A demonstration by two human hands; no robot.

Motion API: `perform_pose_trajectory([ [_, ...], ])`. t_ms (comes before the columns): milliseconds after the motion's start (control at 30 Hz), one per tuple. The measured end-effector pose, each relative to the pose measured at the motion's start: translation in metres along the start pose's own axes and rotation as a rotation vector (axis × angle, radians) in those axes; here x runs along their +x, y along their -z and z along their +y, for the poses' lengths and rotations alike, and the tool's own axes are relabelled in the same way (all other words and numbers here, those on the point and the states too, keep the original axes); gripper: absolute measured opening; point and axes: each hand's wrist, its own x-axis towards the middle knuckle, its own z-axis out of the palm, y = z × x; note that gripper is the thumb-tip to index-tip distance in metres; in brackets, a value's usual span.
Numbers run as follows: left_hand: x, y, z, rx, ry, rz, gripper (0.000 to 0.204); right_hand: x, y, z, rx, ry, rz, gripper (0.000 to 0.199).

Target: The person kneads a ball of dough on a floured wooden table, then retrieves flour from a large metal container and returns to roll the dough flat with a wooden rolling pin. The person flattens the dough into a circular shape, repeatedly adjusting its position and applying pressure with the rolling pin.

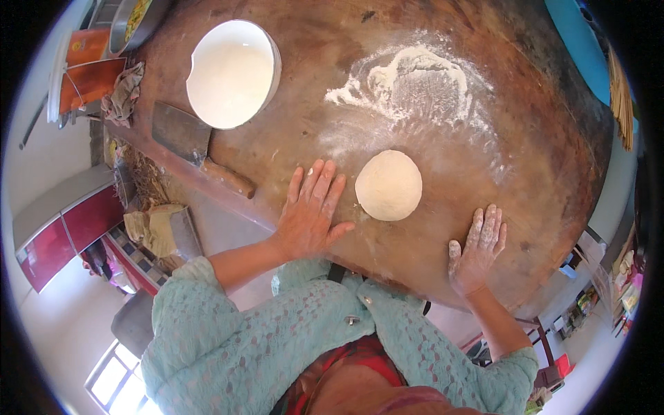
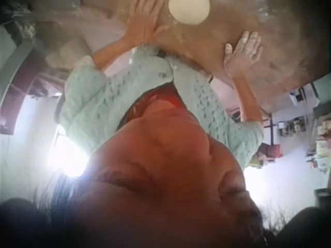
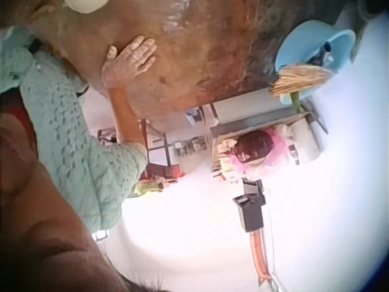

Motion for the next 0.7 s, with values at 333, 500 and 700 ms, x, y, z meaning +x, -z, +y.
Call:
perform_pose_trajectory([
  [333, 0.006, 0.005, 0.002, 0.015, 0.036, -0.057, 0.076, 0.027, 0.025, -0.021, 0.254, -0.062, 0.046, 0.062],
  [500, 0.025, 0.027, 0.041, -0.493, 0.368, 0.12, 0.058, 0.083, 0.047, -0.08, 1.024, -0.289, 0.002, 0.049],
  [700, 0.079, 0.036, 0.073, -0.769, 0.621, 0.229, 0.07, 0.124, 0.051, -0.101, 1.337, -0.609, -0.006, 0.042],
])
